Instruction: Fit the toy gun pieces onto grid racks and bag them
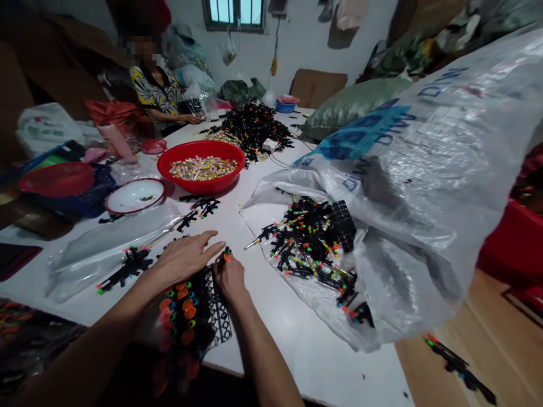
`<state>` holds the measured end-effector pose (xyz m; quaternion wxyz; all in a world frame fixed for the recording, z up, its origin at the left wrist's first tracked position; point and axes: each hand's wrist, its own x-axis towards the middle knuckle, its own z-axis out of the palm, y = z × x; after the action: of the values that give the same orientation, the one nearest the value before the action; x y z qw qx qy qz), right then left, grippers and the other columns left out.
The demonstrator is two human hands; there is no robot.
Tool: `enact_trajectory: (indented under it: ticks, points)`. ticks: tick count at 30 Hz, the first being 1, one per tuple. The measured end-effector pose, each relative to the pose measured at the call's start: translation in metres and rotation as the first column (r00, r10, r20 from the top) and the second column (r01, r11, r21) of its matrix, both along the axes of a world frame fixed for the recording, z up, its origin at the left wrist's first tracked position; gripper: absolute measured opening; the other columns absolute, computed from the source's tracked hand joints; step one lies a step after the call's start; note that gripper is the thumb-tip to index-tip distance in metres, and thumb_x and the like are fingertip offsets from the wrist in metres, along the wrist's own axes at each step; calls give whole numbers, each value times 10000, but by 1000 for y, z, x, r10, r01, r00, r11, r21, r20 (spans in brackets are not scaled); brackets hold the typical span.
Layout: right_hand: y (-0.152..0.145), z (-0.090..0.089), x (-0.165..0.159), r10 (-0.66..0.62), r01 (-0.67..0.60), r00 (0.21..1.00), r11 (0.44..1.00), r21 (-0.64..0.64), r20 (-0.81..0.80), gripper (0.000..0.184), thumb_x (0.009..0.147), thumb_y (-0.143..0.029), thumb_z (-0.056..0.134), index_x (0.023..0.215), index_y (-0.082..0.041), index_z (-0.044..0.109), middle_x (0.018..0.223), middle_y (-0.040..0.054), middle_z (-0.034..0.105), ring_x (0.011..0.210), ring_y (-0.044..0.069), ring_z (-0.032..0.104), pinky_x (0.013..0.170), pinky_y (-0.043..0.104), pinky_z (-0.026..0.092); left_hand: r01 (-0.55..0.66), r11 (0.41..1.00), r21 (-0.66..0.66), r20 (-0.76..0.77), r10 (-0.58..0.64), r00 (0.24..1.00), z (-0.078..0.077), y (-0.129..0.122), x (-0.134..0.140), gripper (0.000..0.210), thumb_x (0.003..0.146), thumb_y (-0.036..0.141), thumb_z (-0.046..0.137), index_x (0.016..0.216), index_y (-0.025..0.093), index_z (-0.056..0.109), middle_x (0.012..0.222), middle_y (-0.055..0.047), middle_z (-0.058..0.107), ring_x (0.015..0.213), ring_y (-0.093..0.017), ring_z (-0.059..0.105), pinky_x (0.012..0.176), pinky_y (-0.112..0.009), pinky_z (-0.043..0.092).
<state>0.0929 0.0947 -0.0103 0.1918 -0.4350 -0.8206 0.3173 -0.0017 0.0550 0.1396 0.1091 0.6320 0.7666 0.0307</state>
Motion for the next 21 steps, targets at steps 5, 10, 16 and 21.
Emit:
enact_trajectory:
  ticks: [5, 10, 16, 21]
  points:
    - [-2, 17, -2, 87, -112, 972, 988, 106, 217, 249, 874, -217, 444, 1065, -169, 597, 940, 82, 661, 822, 201, 621, 684, 277, 435, 62, 998, -22, -52, -63, 997, -2, 1, -5, 573, 911, 508, 267, 1343, 163, 417, 1081, -160, 674, 965, -316, 648, 788, -425, 470]
    - [48, 36, 40, 193, -205, 942, 979, 14, 274, 198, 843, -220, 546, 1016, -205, 641, 884, 28, 681, 767, 143, 613, 661, 210, 411, 109, 990, -88, -84, -116, 990, 1, 3, -8, 491, 879, 332, 310, 1321, 170, 451, 1026, -148, 695, 955, -306, 653, 787, -429, 478]
    - [59, 31, 58, -90, 7, 904, 980, 197, 418, 224, 918, -280, 444, 989, -161, 620, 976, 127, 627, 829, 195, 607, 673, 269, 408, 105, 986, -133, -70, -115, 991, 2, 4, -9, 477, 872, 327, 320, 1294, 188, 493, 1113, -140, 668, 1029, -304, 625, 843, -434, 472]
    - [18, 19, 70, -128, 127, 990, 992, 4, 56, 138, 830, -227, 522, 949, -180, 572, 787, 29, 613, 679, 143, 572, 606, 229, 385, 95, 981, -168, -75, -109, 991, 2, 5, -10, 460, 873, 333, 344, 1294, 227, 497, 1176, -109, 642, 1078, -305, 597, 889, -438, 452]
